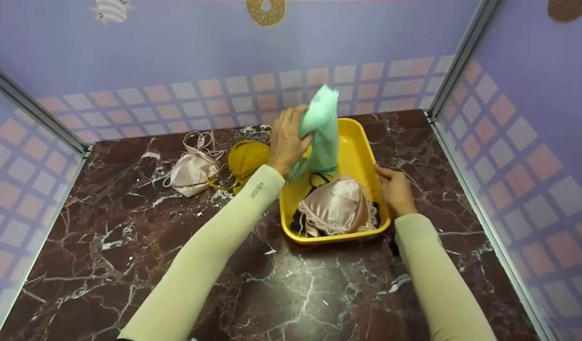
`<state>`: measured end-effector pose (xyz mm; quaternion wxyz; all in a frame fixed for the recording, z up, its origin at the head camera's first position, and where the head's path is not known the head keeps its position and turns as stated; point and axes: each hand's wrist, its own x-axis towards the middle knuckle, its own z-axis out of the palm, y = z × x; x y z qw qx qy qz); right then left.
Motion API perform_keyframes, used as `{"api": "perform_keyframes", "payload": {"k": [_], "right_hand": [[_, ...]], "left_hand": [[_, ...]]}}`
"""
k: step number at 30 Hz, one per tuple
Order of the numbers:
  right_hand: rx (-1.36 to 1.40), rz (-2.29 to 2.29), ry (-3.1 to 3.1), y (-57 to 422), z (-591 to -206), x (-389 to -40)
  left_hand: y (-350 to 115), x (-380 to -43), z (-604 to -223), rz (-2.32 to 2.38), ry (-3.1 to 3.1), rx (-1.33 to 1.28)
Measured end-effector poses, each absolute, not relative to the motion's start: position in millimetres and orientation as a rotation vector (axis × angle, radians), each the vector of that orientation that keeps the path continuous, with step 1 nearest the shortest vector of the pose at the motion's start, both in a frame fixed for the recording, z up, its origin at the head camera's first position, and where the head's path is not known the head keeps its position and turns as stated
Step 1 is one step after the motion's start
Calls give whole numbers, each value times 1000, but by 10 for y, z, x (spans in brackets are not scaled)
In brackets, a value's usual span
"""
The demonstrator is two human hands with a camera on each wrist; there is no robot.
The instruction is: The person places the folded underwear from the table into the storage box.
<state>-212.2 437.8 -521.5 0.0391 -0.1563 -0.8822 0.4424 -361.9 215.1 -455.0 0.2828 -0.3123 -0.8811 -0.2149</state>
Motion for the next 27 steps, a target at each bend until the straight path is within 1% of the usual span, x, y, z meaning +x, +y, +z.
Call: {"api": "perform_keyframes", "payload": {"k": [8, 12, 21, 27], "right_hand": [[-457, 1299, -2723, 4367, -5195, -2135], [-447, 1294, -2717, 4382, -5195, -2133], [-455, 1344, -2678, 4338, -5196, -2158], [-495, 1398, -2684, 4348, -5205, -2130]], "left_hand": [[2137, -3603, -4998, -268, -2729, -818], [2096, -3580, -5133, -209, -2887, -833], [2016, -3467, -5108, -109, -2910, -903], [2033, -3384, -5033, -45, -2973, -1106]]}}
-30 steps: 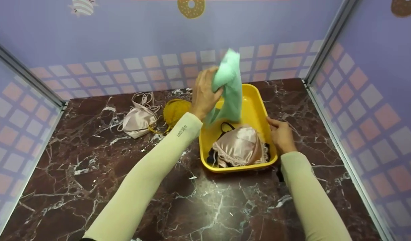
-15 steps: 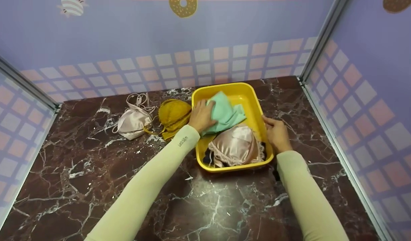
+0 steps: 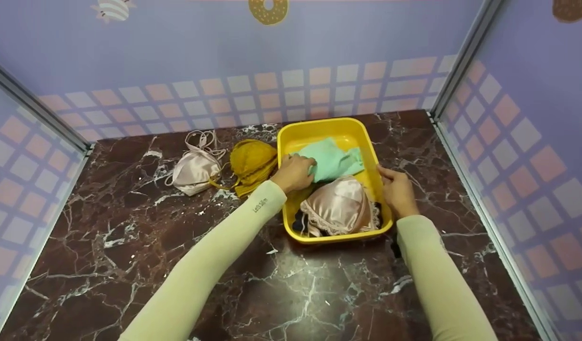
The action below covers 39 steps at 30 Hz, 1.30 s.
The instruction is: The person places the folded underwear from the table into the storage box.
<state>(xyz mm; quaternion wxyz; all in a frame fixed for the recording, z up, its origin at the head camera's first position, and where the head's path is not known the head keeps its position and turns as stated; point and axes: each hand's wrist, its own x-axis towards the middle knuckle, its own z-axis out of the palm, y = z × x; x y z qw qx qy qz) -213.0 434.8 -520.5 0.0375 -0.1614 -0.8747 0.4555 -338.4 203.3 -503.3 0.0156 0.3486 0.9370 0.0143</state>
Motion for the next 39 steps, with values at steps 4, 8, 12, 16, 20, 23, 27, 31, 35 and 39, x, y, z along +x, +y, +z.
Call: {"api": "perform_keyframes", "payload": {"k": [4, 8, 12, 16, 20, 23, 27, 31, 35, 39], "right_hand": [[-497, 1362, -2725, 4330, -5189, -2126], [-497, 1310, -2747, 4339, -5183, -2115], [-500, 1322, -2739, 4351, -5193, -2099], [-489, 1327, -2736, 4346, -5214, -2085], [-473, 1324, -2741, 4333, -5202, -2084], [-471, 1328, -2764, 4338, -5168, -2072], [-484, 1299, -2791, 4378, -5146, -2036], [-472, 1273, -2792, 4401, -5149, -2018], [-435, 1284, -2787, 4382, -5165, -2039], [-443, 1303, -2781, 4338, -5178, -2070]], "left_hand": [[1919, -3424, -4960, 123, 2927, 1093], [1709, -3511, -4890, 283, 2994, 1096], [1431, -3617, -4855, 364, 3060, 1038], [1149, -3688, -4849, 366, 3111, 945], [910, -3729, -4844, 355, 3163, 880], [757, -3751, -4832, 350, 3208, 841], [571, -3788, -4837, 366, 3246, 781], [330, -3850, -4867, 382, 3267, 675], [25, -3909, -4919, 408, 3295, 551], [-270, -3939, -4964, 439, 3310, 473]]}}
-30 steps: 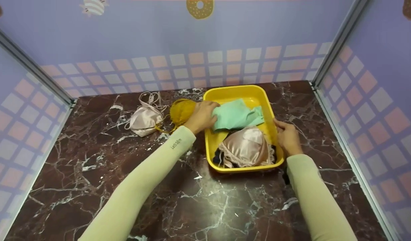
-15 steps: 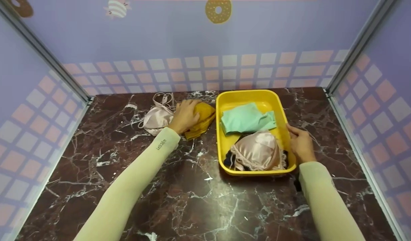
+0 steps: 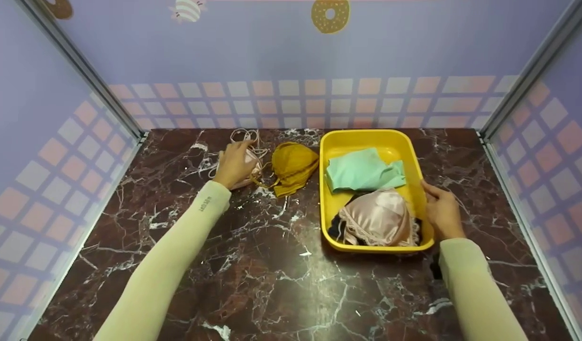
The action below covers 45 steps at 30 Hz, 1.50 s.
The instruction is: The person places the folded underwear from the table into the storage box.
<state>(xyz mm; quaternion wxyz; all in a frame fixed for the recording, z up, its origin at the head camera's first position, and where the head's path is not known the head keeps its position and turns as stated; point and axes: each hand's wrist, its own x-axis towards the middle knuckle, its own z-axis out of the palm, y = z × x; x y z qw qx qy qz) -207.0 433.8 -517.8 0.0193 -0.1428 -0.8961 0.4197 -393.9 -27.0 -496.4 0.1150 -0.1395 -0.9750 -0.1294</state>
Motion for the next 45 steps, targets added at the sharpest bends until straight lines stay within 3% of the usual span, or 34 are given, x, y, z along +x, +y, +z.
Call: {"api": "perform_keyframes", "payload": {"k": [15, 27, 45], "right_hand": [[-444, 1279, -2775, 4339, -5198, -2090], [-417, 1327, -2757, 4342, -5207, -2084], [-459, 1256, -2762, 4337, -5211, -2087]], "left_hand": [[-735, -3946, -5194, -430, -3004, -302], [-746, -3918, -5218, -393, -3026, -293], [-727, -3894, -5386, -566, -3107, -66]]}}
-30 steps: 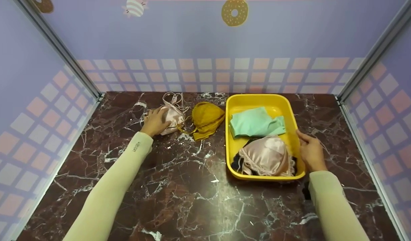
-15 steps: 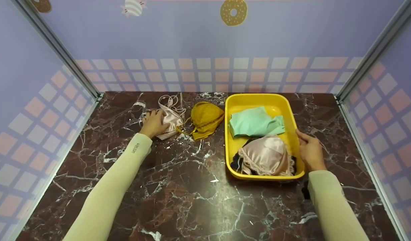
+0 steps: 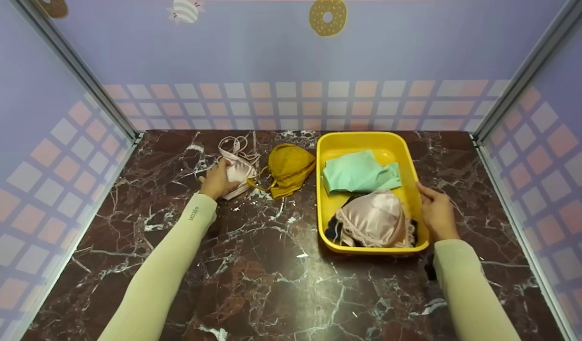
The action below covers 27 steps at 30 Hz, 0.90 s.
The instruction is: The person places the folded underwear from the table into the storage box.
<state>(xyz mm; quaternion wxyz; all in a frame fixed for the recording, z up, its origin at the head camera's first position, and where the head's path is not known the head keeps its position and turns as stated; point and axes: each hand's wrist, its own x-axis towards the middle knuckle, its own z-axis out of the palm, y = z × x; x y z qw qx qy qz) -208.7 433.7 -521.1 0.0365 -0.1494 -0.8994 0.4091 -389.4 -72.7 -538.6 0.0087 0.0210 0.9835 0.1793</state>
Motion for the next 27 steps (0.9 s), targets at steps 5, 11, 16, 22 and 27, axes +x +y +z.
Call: {"api": "perform_keyframes", "payload": {"k": [5, 11, 16, 22, 27], "right_hand": [[-443, 1252, -2767, 4330, -5199, -2086], [-446, 1279, -2768, 4325, -5201, -2083], [-452, 1279, -2775, 4324, -5210, -2083], [-447, 1285, -2758, 4324, -5209, -2082], [-441, 1315, -2752, 4330, -5214, -2086]], "left_hand": [[-726, -3894, -5375, 546, 3137, 43], [-824, -3903, -5396, 652, 3211, 111], [-946, -3918, -5342, 724, 3250, 165], [-1079, -3938, -5163, 780, 3297, 221], [-1120, -3944, -4991, 861, 3328, 260]]}}
